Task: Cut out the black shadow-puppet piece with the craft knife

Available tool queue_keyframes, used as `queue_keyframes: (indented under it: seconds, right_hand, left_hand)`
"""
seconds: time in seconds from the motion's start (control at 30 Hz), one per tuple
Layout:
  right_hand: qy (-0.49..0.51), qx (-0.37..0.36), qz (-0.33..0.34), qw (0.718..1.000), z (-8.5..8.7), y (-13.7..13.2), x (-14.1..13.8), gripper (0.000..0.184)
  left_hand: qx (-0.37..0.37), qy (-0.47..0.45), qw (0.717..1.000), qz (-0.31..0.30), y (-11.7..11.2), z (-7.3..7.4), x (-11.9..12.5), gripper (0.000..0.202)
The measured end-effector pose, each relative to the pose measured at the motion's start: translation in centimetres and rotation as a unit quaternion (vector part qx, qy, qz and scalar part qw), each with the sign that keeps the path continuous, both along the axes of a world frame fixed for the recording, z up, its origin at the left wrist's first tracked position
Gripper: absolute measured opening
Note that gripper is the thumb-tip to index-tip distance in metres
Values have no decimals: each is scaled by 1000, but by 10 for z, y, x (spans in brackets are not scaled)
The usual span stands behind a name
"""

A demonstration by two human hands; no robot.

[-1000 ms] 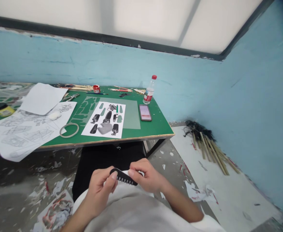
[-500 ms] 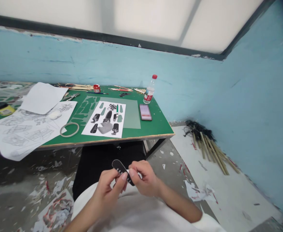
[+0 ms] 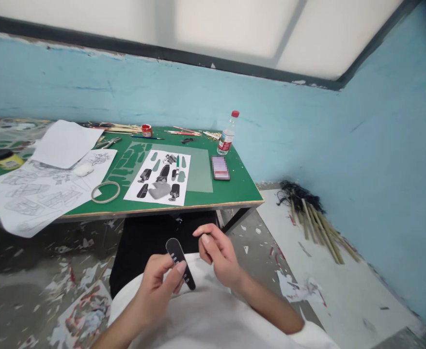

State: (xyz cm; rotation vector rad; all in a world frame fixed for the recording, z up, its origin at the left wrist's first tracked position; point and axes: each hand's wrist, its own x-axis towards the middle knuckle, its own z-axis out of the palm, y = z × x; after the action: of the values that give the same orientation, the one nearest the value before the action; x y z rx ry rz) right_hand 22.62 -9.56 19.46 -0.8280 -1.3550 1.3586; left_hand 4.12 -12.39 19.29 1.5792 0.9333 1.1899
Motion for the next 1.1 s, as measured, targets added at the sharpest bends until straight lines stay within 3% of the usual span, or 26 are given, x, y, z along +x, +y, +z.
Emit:
queue_keyframes:
  seconds: [0.27,0.6,0.93,1.1]
  right_hand:
    - [-24,-26,31,999,3,-3,0,43]
    - [-91,11,47,995,5,-5,2,43]
    - [-177,162,83,967,0,-4,7,46]
    - [-198,179,94,959,-3,-1,10,42]
  left_hand:
    - [19,30,999,16,-3,-4,-3,54]
    - [21,44,998,32,-4,-6,-2,52]
    - [19,34,999,21,1,1,2,55]
    - [10,37,999,36,10,0,1,56]
